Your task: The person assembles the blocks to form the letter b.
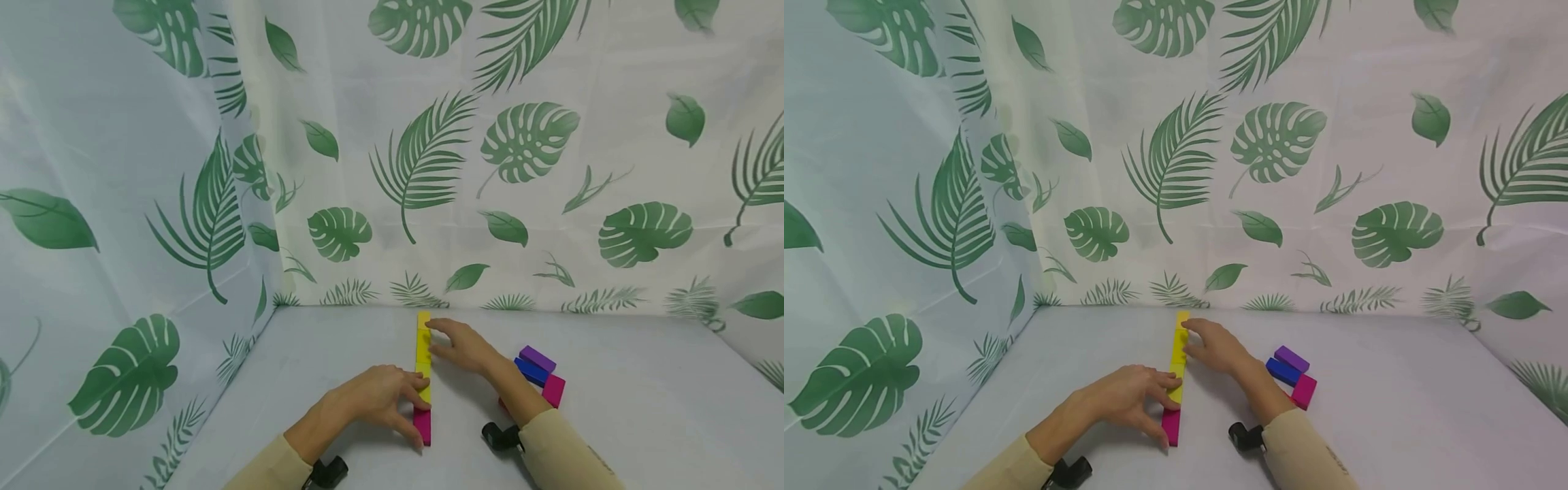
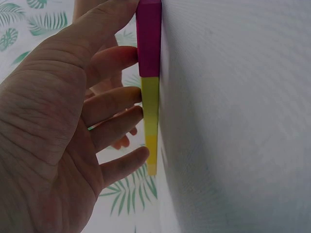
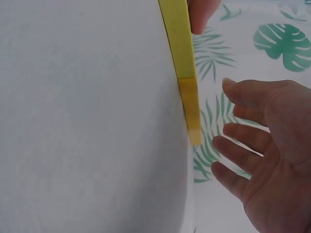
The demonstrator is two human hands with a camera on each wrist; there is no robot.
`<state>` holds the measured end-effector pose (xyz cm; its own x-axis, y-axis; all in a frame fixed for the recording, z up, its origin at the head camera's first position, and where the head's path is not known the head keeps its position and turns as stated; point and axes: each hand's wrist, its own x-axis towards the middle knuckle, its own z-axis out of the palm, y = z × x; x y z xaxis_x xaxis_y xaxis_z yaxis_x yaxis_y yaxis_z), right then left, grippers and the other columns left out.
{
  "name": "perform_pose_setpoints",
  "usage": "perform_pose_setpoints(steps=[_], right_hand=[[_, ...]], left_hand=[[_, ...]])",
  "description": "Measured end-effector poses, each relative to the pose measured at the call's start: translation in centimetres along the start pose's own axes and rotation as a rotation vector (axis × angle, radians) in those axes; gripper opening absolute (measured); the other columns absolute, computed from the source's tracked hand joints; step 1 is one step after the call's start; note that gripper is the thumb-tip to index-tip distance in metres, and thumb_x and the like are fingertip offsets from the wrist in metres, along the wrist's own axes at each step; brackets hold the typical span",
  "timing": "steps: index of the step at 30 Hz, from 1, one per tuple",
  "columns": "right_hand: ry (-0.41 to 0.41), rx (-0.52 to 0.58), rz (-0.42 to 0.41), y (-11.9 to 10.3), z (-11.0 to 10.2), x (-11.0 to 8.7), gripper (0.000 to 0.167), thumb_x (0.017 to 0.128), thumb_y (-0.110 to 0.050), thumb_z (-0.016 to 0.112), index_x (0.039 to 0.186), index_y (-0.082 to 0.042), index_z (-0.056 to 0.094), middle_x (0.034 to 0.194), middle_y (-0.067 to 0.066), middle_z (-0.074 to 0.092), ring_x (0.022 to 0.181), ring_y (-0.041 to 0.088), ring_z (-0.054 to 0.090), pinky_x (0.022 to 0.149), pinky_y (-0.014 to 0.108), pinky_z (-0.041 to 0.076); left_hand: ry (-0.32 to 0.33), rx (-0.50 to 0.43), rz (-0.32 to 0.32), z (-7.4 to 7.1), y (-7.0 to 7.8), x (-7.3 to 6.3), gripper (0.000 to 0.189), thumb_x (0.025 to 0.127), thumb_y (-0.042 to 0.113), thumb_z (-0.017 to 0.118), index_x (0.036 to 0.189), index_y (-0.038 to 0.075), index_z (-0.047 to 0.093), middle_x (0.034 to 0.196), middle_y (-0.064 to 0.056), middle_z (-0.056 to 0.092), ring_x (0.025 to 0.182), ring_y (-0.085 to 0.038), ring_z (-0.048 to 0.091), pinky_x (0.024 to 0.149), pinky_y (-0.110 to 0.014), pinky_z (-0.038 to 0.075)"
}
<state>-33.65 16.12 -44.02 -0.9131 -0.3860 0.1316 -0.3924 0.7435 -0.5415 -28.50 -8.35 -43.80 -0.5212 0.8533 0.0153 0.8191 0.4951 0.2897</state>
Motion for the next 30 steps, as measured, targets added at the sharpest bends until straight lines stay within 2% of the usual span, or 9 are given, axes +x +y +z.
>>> perform_pose_setpoints(steps=[13, 30], right_hand=[[0.015, -0.03, -0.016, -0.1, -1.2, -1.7, 0.055, 0.1, -0.025, 0.07, 0.151, -0.01, 0.054, 0.155, 0.013, 0.055, 0.146, 0.039, 0.046, 0.119, 0.063, 0.036], [0.084, -0.108, 0.018, 2.6, -4.1, -4.3, 0.064, 0.098, -0.029, 0.073, 0.155, -0.013, 0.049, 0.155, 0.017, 0.053, 0.143, 0.041, 0.049, 0.114, 0.064, 0.042]], left_hand=[[-0.006, -0.002, -0.01, -0.1, 0.2, 0.1, 0.061, 0.073, 0.071, 0.082, 0.123, 0.036, 0.077, 0.148, 0.008, 0.061, 0.144, -0.009, 0.051, 0.117, -0.041, 0.045], [-0.024, -0.014, -0.034, -0.1, 0.3, 0.2, 0.061, 0.073, 0.07, 0.083, 0.124, 0.037, 0.076, 0.149, 0.009, 0.06, 0.144, -0.008, 0.05, 0.117, -0.042, 0.045]])
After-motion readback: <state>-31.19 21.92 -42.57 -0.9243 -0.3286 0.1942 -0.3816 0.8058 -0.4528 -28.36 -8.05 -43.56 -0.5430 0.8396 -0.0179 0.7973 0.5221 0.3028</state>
